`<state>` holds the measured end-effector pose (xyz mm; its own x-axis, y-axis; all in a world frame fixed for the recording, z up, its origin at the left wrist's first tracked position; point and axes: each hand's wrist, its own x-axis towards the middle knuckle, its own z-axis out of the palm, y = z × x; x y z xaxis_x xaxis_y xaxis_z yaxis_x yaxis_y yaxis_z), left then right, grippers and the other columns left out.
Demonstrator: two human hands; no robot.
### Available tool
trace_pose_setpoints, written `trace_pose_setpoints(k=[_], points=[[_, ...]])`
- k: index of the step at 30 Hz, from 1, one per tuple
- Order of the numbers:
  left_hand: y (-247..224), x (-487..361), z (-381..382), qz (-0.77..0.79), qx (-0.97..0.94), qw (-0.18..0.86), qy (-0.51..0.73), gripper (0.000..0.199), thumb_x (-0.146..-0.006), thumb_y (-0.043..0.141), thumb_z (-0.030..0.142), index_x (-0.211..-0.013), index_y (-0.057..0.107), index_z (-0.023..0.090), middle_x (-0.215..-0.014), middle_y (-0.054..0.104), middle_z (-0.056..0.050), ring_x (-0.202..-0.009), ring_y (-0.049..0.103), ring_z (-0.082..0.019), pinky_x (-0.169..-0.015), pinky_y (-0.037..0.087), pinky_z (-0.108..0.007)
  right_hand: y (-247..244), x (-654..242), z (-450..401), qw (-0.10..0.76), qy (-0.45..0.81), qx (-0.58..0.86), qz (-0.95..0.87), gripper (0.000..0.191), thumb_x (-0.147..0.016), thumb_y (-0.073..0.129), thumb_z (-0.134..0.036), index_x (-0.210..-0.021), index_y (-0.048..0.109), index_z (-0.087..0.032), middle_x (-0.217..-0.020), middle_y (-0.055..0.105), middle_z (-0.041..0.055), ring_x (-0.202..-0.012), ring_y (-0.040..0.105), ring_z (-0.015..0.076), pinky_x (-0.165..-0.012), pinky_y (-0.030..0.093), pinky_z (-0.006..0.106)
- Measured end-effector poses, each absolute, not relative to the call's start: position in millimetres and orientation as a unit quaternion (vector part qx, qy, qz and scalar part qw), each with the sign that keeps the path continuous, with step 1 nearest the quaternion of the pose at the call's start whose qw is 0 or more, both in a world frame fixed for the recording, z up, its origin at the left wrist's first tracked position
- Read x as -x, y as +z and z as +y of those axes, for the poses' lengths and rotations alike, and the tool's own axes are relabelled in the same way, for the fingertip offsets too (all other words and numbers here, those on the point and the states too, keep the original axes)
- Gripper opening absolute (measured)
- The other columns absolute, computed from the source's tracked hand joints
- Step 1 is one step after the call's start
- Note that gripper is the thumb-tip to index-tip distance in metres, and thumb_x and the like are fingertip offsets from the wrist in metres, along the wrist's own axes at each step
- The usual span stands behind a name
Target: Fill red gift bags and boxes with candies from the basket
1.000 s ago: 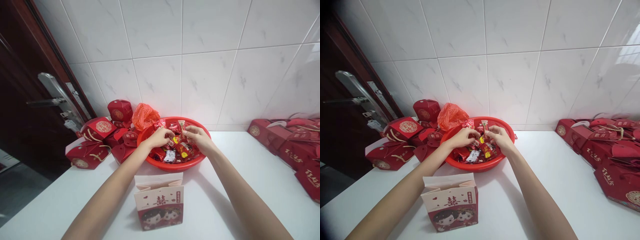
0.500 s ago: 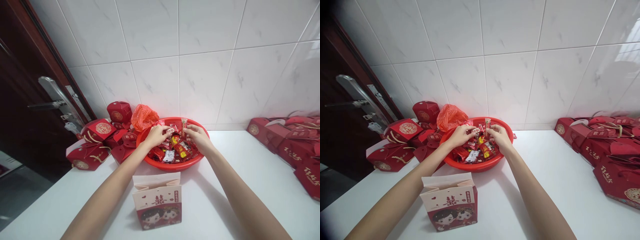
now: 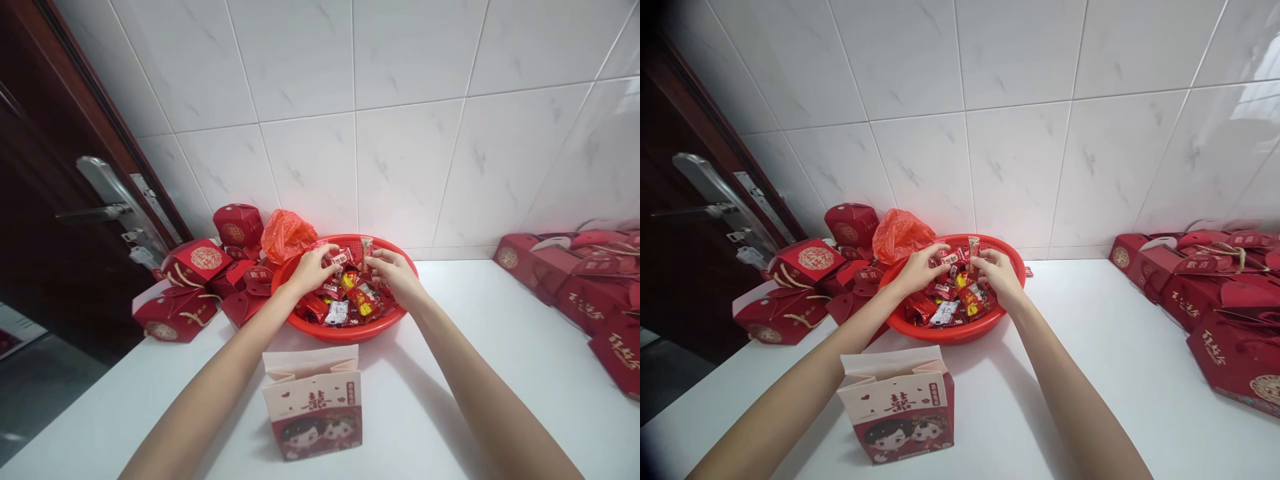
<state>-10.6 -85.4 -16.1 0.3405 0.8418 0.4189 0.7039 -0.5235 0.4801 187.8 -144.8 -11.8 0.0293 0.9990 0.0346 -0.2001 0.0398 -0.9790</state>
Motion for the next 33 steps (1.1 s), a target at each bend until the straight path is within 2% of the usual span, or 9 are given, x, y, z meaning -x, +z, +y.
trace_pose_setpoints(k=[3,8,13,17,22,26,28,31,33], points=[[-15.9,9.0,-88.2,0.434,-0.812,0.127,0.37,0.043,-0.082,0.067,0.03,-0.123,0.061,0.021,-0.106,0.073,-0.004,-0.1,0.068,-0.023,-0.092,0.051,-0.037,-11.2,-187.5,-144.5,0.565,0.539,0.447,-0.437,0.011,-0.071,0.07,-0.023,-0.075,0.061,-0.019,-0.07,0.069,0.001,-0.066,0.062,0.0125,-0.056,0.045,0.021],[-16.6,6.0,-90.4,0.368,-0.822,0.188,0.393,0.038,-0.083,0.067,0.038,-0.116,0.058,0.021,-0.102,0.072,-0.004,-0.094,0.068,-0.021,-0.088,0.053,-0.036,-11.8,-186.5,-141.8,0.577,0.544,0.456,-0.404,0.005,-0.073,0.063,-0.017,-0.074,0.058,-0.02,-0.067,0.066,0.0,-0.064,0.062,0.0132,-0.055,0.051,0.022],[-16.2,4.5,-93.0,0.328,-0.834,0.227,0.382,0.031,-0.081,0.07,0.036,-0.106,0.061,0.02,-0.111,0.07,-0.006,-0.107,0.066,-0.022,-0.094,0.054,-0.036,-11.7,-186.1,-140.5,0.573,0.554,0.454,-0.398,0.007,-0.073,0.062,-0.017,-0.076,0.058,-0.02,-0.066,0.064,-0.0005,-0.063,0.063,0.0139,-0.055,0.053,0.023],[-15.2,3.7,-95.0,0.344,-0.832,0.248,0.357,0.033,-0.08,0.071,0.032,-0.109,0.063,0.019,-0.115,0.071,-0.007,-0.11,0.066,-0.022,-0.1,0.052,-0.038,-12.3,-187.0,-140.4,0.575,0.546,0.452,-0.408,0.008,-0.072,0.065,-0.018,-0.077,0.059,-0.02,-0.069,0.066,0.0005,-0.063,0.062,0.0128,-0.054,0.05,0.022],[-15.3,5.4,-91.2,0.377,-0.817,0.227,0.373,0.032,-0.083,0.066,0.027,-0.114,0.066,0.017,-0.12,0.071,-0.009,-0.111,0.067,-0.023,-0.098,0.053,-0.038,-14.0,-188.2,-140.1,0.574,0.542,0.45,-0.417,0.01,-0.07,0.067,-0.02,-0.076,0.06,-0.02,-0.072,0.067,0.0014,-0.066,0.063,0.0139,-0.056,0.049,0.022],[-14.4,10.1,-87.4,0.436,-0.823,0.145,0.333,0.033,-0.08,0.062,0.016,-0.113,0.069,0.018,-0.122,0.071,-0.007,-0.115,0.065,-0.023,-0.104,0.049,-0.038,-13.7,-188.0,-140.5,0.582,0.537,0.448,-0.414,0.011,-0.068,0.067,-0.022,-0.075,0.059,-0.02,-0.069,0.065,-0.0007,-0.061,0.059,0.0115,-0.056,0.048,0.022],[-13.6,11.1,-86.9,0.445,-0.834,0.109,0.307,0.035,-0.077,0.058,0.007,-0.106,0.073,0.019,-0.118,0.073,-0.005,-0.113,0.065,-0.022,-0.105,0.047,-0.036,-13.1,-187.6,-140.9,0.584,0.536,0.447,-0.414,0.012,-0.066,0.068,-0.023,-0.074,0.058,-0.02,-0.067,0.063,-0.0018,-0.059,0.058,0.0106,-0.055,0.047,0.022],[-11.9,9.0,-88.8,0.435,-0.861,0.112,0.24,0.038,-0.073,0.05,0.0,-0.092,0.077,0.02,-0.101,0.078,-0.002,-0.098,0.07,-0.019,-0.096,0.051,-0.031,-12.7,-187.3,-141.0,0.585,0.536,0.447,-0.413,0.015,-0.065,0.069,-0.023,-0.074,0.058,-0.019,-0.066,0.062,-0.0023,-0.058,0.057,0.0101,-0.055,0.047,0.022],[-10.0,6.0,-91.8,0.426,-0.881,0.111,0.174,0.037,-0.072,0.05,0.001,-0.086,0.078,0.021,-0.092,0.079,-0.001,-0.09,0.07,-0.019,-0.097,0.049,-0.034,-13.3,-187.5,-140.7,0.586,0.537,0.444,-0.413,0.016,-0.064,0.069,-0.024,-0.074,0.058,-0.02,-0.067,0.062,-0.0021,-0.059,0.057,0.0104,-0.056,0.047,0.023]])
